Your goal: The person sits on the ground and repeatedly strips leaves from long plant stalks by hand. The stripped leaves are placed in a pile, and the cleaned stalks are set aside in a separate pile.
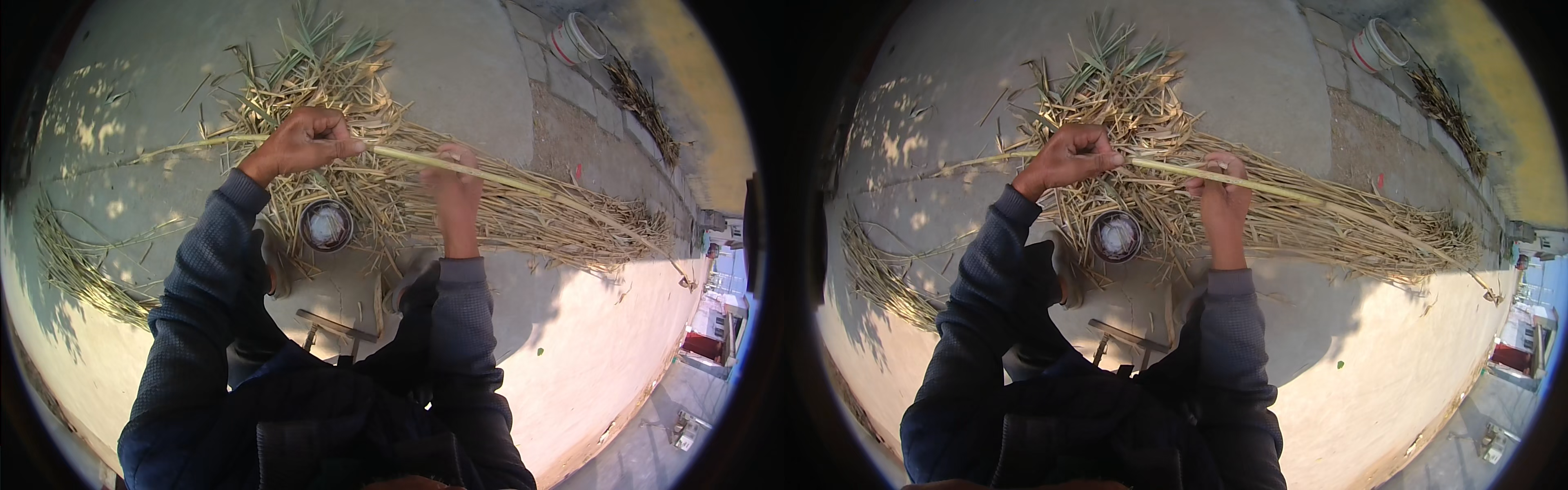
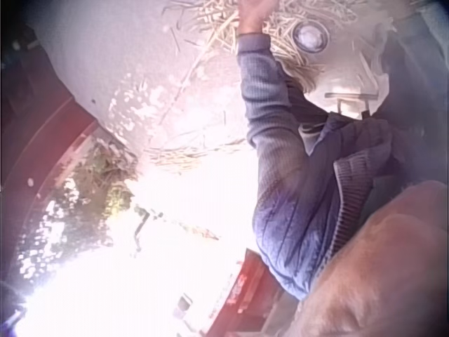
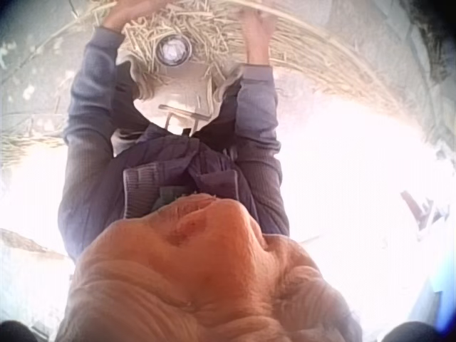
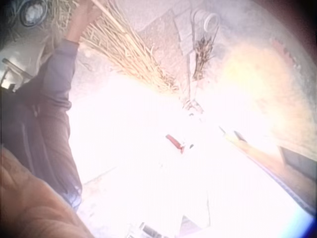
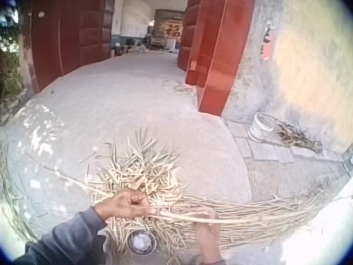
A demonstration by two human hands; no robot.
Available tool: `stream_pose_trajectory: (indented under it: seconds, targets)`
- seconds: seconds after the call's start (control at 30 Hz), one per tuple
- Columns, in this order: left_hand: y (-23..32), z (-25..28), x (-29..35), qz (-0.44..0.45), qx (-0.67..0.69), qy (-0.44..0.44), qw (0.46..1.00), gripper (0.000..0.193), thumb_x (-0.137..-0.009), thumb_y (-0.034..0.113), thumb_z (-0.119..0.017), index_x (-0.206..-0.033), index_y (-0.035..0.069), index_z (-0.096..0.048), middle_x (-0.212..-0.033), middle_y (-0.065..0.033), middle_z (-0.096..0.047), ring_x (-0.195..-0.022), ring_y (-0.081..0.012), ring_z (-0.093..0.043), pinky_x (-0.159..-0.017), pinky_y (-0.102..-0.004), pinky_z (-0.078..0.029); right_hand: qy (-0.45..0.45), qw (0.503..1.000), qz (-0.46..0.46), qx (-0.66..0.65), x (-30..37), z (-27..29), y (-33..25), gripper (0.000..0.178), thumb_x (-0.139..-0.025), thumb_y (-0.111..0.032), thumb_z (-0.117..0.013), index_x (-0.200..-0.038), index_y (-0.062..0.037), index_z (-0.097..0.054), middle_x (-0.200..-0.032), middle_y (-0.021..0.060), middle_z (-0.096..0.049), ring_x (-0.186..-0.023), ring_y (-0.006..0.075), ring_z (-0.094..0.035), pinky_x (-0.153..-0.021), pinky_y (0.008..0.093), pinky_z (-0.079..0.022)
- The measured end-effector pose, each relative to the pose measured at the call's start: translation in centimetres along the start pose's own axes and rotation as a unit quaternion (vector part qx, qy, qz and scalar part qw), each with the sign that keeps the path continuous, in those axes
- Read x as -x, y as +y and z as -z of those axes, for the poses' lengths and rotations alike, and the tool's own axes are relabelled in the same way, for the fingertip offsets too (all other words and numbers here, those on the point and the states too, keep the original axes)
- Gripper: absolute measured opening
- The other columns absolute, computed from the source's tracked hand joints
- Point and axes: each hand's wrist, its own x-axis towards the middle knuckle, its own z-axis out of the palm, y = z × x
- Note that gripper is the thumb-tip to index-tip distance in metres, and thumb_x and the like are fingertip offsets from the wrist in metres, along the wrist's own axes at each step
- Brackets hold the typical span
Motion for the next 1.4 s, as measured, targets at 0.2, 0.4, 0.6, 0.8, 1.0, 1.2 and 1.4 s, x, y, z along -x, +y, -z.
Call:
stream_pose_trajectory:
  seconds: [0.2, 0.4, 0.6, 0.8, 1.0, 1.2, 1.4]
  targets:
    - [-0.7, 0.8, 0.3, 0.067, 0.025, 0.003, 0.997, 0.025, -0.094, 0.023, -0.079, -0.082, 0.004, -0.067, -0.073, 0.0005, -0.065, -0.064, -0.0071, -0.059, -0.058, -0.0259, -0.046, -0.014, 0.997, -0.005, -0.077, 1.8, 0.2, -2.6, 0.039, -0.094, -0.007, -0.072, -0.130, 0.0003, -0.060, -0.094, 0.0075, -0.070, -0.081, 0.0148, -0.069, -0.067, 0.0272, -0.056]
    - [-2.7, 1.8, 0.3, 0.080, -0.049, -0.040, 0.995, 0.026, -0.090, 0.027, -0.082, -0.084, 0.004, -0.070, -0.070, -0.0012, -0.066, -0.067, -0.0103, -0.062, -0.061, -0.0299, -0.047, 0.070, 0.985, -0.005, -0.160, 1.1, 3.3, -3.0, 0.025, -0.096, -0.015, -0.076, -0.114, -0.0013, -0.066, -0.090, 0.0075, -0.072, -0.082, 0.0163, -0.070, -0.070, 0.0267, -0.056]
    - [-1.6, -3.9, -0.1, 0.001, -0.090, 0.004, 0.996, 0.021, -0.089, 0.021, -0.082, -0.099, 0.004, -0.074, -0.080, -0.0011, -0.071, -0.071, -0.0086, -0.063, -0.063, -0.0301, -0.049, 0.008, 0.987, 0.016, -0.162, 1.3, 1.4, -2.4, 0.023, -0.097, -0.014, -0.074, -0.112, 0.0004, -0.065, -0.093, 0.0100, -0.073, -0.085, 0.0177, -0.072, -0.073, 0.0282, -0.057]
    - [-1.4, -4.8, 0.1, 0.075, 0.112, 0.055, 0.989, 0.020, -0.086, 0.020, -0.084, -0.093, 0.003, -0.075, -0.078, -0.0033, -0.072, -0.070, -0.0099, -0.065, -0.062, -0.0293, -0.049, -0.037, 0.986, 0.063, -0.152, 1.6, 1.1, -3.1, 0.020, -0.097, -0.010, -0.072, -0.112, 0.0010, -0.065, -0.101, 0.0127, -0.073, -0.085, 0.0178, -0.071, -0.075, 0.0290, -0.058]
    - [-0.8, -4.2, 0.4, -0.195, -0.225, 0.175, 0.938, 0.018, -0.084, 0.020, -0.086, -0.086, 0.006, -0.075, -0.078, -0.0035, -0.072, -0.073, -0.0104, -0.066, -0.063, -0.0274, -0.051, -0.005, 0.986, 0.048, -0.161, 1.9, 0.6, -3.4, 0.022, -0.096, -0.011, -0.073, -0.113, 0.0013, -0.067, -0.103, 0.0140, -0.074, -0.084, 0.0185, -0.072, -0.076, 0.0296, -0.059]
    - [-0.2, -5.1, 0.8, -0.053, -0.027, 0.166, 0.984, 0.017, -0.085, 0.017, -0.085, -0.086, 0.004, -0.074, -0.080, -0.0047, -0.072, -0.073, -0.0106, -0.067, -0.064, -0.0276, -0.053, 0.014, 0.980, 0.076, -0.186, 1.9, 0.0, -3.4, 0.022, -0.096, -0.013, -0.075, -0.112, 0.0010, -0.068, -0.099, 0.0126, -0.074, -0.082, 0.0193, -0.073, -0.073, 0.0284, -0.060]
    - [-1.1, -3.4, 0.2, 0.026, 0.173, 0.240, 0.955, 0.017, -0.096, 0.016, -0.076, -0.090, 0.004, -0.066, -0.084, -0.0033, -0.073, -0.076, -0.0076, -0.068, -0.069, -0.0247, -0.056, 0.036, 0.984, 0.042, -0.166, 1.8, -0.1, -2.8, 0.023, -0.095, -0.014, -0.076, -0.110, 0.0012, -0.069, -0.088, 0.0111, -0.072, -0.078, 0.0195, -0.074, -0.072, 0.0289, -0.061]
